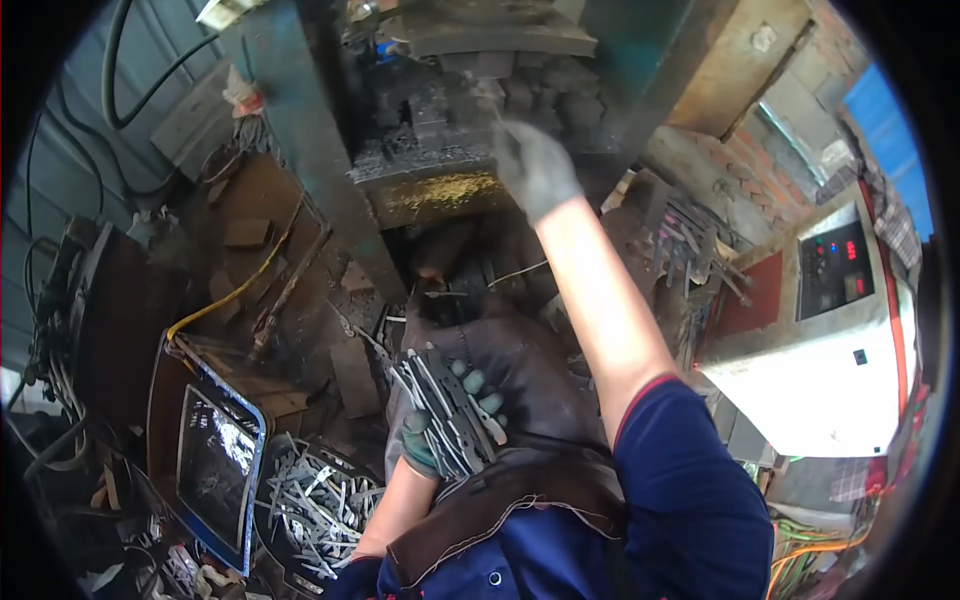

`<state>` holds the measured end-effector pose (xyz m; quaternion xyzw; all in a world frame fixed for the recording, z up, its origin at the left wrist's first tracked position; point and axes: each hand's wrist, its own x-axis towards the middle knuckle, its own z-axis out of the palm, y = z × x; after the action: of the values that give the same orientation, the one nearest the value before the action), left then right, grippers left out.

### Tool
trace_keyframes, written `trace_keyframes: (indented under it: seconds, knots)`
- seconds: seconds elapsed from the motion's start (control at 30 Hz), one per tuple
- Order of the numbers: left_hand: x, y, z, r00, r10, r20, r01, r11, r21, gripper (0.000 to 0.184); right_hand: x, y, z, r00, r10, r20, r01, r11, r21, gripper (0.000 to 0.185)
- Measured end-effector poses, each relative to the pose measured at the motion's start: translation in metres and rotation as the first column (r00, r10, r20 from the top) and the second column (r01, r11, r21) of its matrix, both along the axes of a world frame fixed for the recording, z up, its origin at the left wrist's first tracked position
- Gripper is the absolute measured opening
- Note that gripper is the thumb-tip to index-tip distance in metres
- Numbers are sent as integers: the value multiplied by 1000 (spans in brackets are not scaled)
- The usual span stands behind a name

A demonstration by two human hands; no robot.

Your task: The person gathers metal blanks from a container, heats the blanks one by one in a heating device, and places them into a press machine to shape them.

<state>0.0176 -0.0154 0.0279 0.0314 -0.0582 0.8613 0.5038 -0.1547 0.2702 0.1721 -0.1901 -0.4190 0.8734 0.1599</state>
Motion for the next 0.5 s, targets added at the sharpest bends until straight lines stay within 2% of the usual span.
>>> trace_keyframes:
  seconds: [0.07, 0.1, 0.13, 0.17, 0.2, 0.23, 0.27, 0.33, 0.37, 0.4, 0.43, 0.47, 0.5]
  knots:
    - [-1, -1, 2, 1000, -8, 2, 8, 1000, 9, 68, 70, -23, -16, 960, 21, -278, 71, 946, 315, 11]
    - [-3, -2, 1, 1000, -6, -26, 5, 1000, -17, 65, 96, -42, -6, 999, -27, -31, 35, 949, 314, 9]
    - [-4, -5, 0, 1000, 2, -23, -2, 1000, -13, 65, 104, -59, -28, 999, -30, -39, 42, 923, 381, 9]
    - [-4, -6, -1, 997, -16, 69, 21, 998, -60, 63, 112, -88, -17, 999, 42, -12, -30, 860, 510, 15]
    - [-2, -5, -1, 984, -57, 167, 75, 991, -109, 61, 110, -118, -8, 986, 142, -91, -88, 893, 440, 17]
    - [-1, 1, 4, 999, -28, 44, 30, 999, -41, 57, 104, -132, 4, 931, 354, -85, -246, 783, 571, 23]
    - [5, -1, 4, 998, 11, 64, 1, 982, -191, 69, 96, -147, 14, 798, 577, -173, -391, 715, 579, 37]
    - [7, 4, 2, 993, 53, -110, -66, 990, -124, 73, 94, -153, -6, 664, 610, -432, -435, 786, 439, 51]
    - [9, 0, 1, 999, 27, -37, -31, 992, -125, 75, 99, -129, -19, 704, 582, -407, -390, 796, 462, 61]
    - [10, -3, -5, 999, 36, -41, -41, 993, -106, 74, 112, -99, -32, 790, 461, -404, -299, 865, 403, 58]
    - [7, -3, -6, 996, 32, -81, -42, 992, -121, 75, 130, -67, -42, 945, 226, -234, -140, 932, 335, 48]
    - [6, -2, -6, 993, 31, -115, -47, 989, -139, 76, 146, -33, -66, 997, -32, -68, 47, 973, 227, 46]
    - [6, -2, -8, 994, 26, -109, -41, 989, -139, 76, 159, 7, -103, 970, -241, 7, 241, 966, -92, 37]
